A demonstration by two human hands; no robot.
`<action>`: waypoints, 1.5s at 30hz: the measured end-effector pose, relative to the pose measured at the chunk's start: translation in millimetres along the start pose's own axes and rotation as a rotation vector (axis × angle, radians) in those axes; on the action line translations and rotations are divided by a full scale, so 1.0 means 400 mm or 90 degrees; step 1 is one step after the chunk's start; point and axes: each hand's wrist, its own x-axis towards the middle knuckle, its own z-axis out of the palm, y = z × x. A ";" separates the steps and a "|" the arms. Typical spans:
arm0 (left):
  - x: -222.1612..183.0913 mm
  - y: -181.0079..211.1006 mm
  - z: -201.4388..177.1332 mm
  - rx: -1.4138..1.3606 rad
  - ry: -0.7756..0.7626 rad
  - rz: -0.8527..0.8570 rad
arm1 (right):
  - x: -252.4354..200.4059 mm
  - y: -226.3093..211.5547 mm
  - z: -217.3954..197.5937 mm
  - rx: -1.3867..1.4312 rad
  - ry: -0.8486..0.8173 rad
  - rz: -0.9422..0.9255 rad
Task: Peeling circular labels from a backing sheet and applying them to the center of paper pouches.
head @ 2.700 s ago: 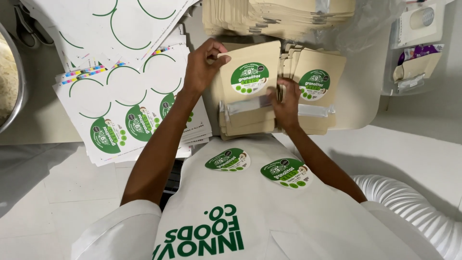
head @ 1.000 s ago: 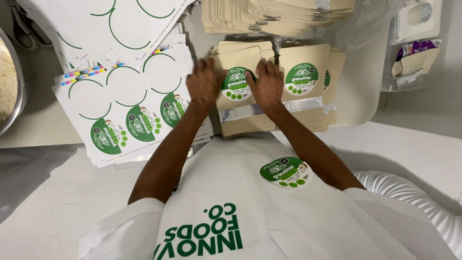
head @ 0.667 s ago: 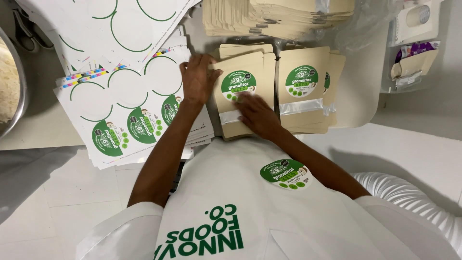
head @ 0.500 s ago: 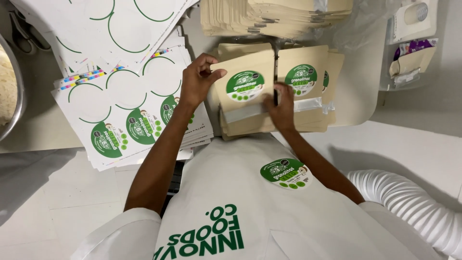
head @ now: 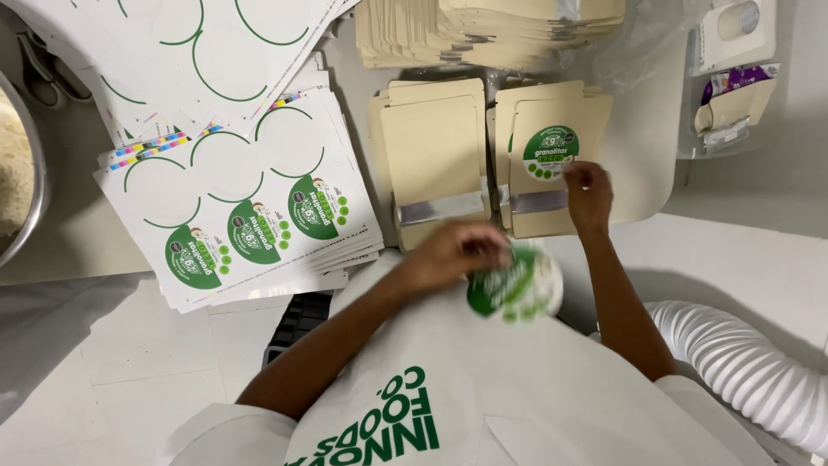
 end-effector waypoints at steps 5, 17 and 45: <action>0.045 -0.030 -0.116 0.111 0.217 -0.058 | -0.146 -0.390 -0.065 0.397 -0.384 -0.037; 0.078 -0.183 -0.248 0.449 0.526 -0.152 | -0.133 -0.492 0.113 0.429 -0.265 -0.024; 0.053 -0.126 -0.369 0.316 0.423 0.097 | -0.114 -0.250 0.236 0.038 0.084 -0.429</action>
